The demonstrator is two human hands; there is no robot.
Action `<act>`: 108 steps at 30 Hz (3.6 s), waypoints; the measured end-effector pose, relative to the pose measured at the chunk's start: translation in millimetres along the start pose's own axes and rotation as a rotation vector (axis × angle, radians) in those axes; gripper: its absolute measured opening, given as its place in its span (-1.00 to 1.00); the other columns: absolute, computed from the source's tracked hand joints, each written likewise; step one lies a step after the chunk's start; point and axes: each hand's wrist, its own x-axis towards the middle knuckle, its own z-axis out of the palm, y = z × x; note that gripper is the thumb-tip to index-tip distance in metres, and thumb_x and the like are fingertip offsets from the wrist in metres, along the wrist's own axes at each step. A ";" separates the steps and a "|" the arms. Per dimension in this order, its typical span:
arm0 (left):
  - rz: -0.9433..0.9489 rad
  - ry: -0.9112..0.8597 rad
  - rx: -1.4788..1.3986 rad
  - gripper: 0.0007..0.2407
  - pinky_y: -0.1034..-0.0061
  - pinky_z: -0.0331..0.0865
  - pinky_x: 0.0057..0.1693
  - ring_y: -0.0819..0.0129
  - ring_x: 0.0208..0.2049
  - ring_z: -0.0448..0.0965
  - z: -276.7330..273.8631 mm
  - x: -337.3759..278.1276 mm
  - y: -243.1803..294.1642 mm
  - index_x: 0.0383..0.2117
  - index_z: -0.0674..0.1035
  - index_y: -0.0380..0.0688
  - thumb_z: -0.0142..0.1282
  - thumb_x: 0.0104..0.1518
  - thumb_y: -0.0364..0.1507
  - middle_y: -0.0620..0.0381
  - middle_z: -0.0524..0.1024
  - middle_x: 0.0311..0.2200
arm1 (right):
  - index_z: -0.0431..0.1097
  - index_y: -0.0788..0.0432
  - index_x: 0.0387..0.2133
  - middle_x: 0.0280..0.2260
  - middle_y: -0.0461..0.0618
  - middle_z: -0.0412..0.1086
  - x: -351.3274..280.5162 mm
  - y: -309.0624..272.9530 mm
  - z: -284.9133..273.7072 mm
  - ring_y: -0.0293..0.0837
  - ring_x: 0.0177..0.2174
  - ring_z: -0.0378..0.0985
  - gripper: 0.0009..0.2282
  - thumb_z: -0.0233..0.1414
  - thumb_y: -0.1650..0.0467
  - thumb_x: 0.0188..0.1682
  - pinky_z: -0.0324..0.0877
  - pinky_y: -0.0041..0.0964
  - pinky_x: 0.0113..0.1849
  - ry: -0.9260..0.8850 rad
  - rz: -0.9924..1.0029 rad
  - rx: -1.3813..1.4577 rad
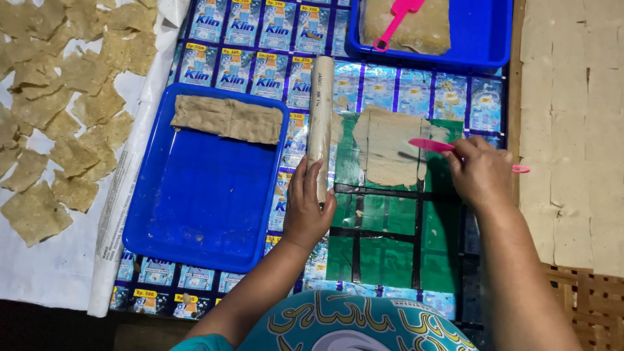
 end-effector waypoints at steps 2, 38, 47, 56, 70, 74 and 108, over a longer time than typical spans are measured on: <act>0.008 0.009 -0.003 -0.46 0.07 0.23 0.32 -0.19 0.29 0.30 0.7 0.3 0.9 0.26 0.28 -0.19 0.14 0.09 -0.50 -0.29 0.21 0.29 | 0.56 -0.02 -0.20 -0.25 -0.10 0.47 -6.1 16.0 8.1 -0.02 -0.31 0.46 -0.81 0.07 0.20 0.15 0.18 -0.09 -0.10 0.057 -0.090 -0.056; -0.001 0.007 -0.027 -0.49 -0.11 0.30 0.26 -0.36 0.26 0.30 1.2 0.8 -0.7 0.28 0.32 -0.13 0.12 0.14 -0.49 -0.36 0.22 0.26 | 0.42 -0.26 -0.40 -0.31 -0.34 0.39 26.0 -8.9 60.6 -0.24 -0.21 0.52 -0.95 0.09 0.19 -0.08 0.15 -0.10 -0.02 0.185 -0.368 -0.039; -0.001 0.007 0.007 -0.45 0.07 0.24 0.32 -0.19 0.30 0.30 2.9 -2.0 0.0 0.27 0.26 -0.17 0.15 0.09 -0.51 -0.30 0.20 0.30 | 0.60 -0.06 -0.32 -0.27 -0.17 0.48 35.3 34.7 25.6 -0.14 -0.28 0.49 -0.93 0.21 0.27 0.06 0.09 -0.08 -0.03 0.227 -0.235 -0.198; 0.004 0.011 0.022 -0.45 0.08 0.23 0.33 -0.18 0.31 0.30 1.9 -1.9 0.2 0.27 0.26 -0.17 0.14 0.11 -0.50 -0.29 0.20 0.31 | 0.58 -0.07 -0.33 -0.29 -0.18 0.45 45.7 29.1 30.2 -0.13 -0.30 0.49 -0.94 0.21 0.28 0.03 0.12 -0.12 -0.04 0.256 -0.318 -0.195; 0.018 0.048 -0.015 -0.48 -0.10 0.31 0.25 -0.36 0.24 0.32 5.1 -1.5 -4.8 0.29 0.33 -0.11 0.12 0.12 -0.49 -0.34 0.23 0.26 | 0.45 -0.20 -0.44 -0.36 -0.32 0.36 84.0 -39.0 60.8 -0.21 -0.29 0.53 -0.93 0.14 0.22 0.00 0.15 -0.09 -0.05 0.245 -0.461 -0.082; 0.012 0.036 -0.014 -0.48 -0.09 0.31 0.25 -0.34 0.25 0.31 4.6 -0.7 -5.3 0.29 0.32 -0.10 0.12 0.13 -0.49 -0.33 0.23 0.26 | 0.53 -0.21 -0.25 -0.29 -0.22 0.44 64.8 -28.5 45.7 -0.04 -0.33 0.62 -0.89 0.08 0.19 0.05 0.41 -0.07 -0.22 0.091 -0.299 -0.047; -0.044 -0.054 -0.017 -0.49 -0.10 0.27 0.28 -0.33 0.28 0.26 -1.1 2.3 5.4 0.29 0.28 -0.09 0.09 0.16 -0.50 -0.32 0.18 0.27 | 0.54 -0.12 0.01 -0.14 0.18 0.48 35.7 62.2 83.1 0.35 -0.06 0.54 -0.73 -0.03 0.21 0.13 0.46 0.27 -0.11 -0.145 0.262 0.280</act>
